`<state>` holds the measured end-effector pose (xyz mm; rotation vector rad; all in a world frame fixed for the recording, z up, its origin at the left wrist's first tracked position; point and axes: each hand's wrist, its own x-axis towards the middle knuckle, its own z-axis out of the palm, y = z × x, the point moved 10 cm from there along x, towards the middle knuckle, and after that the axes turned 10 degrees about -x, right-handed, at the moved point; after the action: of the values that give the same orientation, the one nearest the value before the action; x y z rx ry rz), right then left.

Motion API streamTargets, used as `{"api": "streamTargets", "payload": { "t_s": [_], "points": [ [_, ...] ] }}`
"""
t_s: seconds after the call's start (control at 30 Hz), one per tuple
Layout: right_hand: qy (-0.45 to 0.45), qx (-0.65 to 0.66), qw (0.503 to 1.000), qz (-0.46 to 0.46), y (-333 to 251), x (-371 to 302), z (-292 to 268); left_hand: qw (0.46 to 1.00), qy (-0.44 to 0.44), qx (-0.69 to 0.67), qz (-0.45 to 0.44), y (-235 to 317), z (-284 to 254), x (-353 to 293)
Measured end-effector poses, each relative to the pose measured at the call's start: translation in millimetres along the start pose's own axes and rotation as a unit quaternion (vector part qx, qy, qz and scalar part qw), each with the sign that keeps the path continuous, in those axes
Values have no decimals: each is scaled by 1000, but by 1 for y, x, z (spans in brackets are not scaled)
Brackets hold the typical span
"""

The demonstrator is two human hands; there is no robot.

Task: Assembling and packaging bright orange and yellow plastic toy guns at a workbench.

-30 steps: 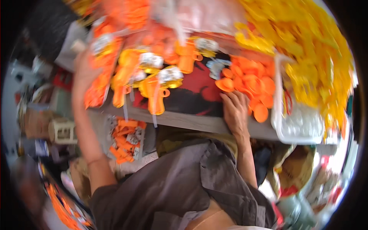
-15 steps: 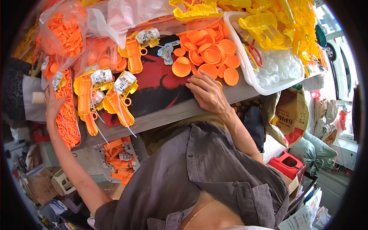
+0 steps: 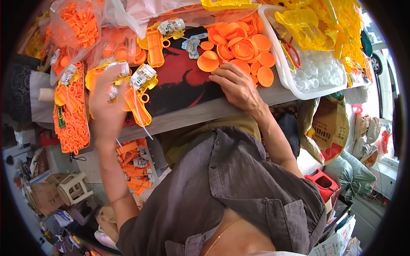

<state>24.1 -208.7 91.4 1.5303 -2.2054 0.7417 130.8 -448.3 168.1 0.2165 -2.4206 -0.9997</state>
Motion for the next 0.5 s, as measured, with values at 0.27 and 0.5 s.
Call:
{"api": "streamTargets", "payload": {
  "t_s": [0.27, 0.5],
  "points": [
    [116, -100, 965, 211, -10, -94, -40, 973, -180, 21, 146, 35, 170, -16],
    [-43, -149, 921, 357, 22, -102, -20, 973, -181, -7, 142, 48, 235, -25]
  ]
}}
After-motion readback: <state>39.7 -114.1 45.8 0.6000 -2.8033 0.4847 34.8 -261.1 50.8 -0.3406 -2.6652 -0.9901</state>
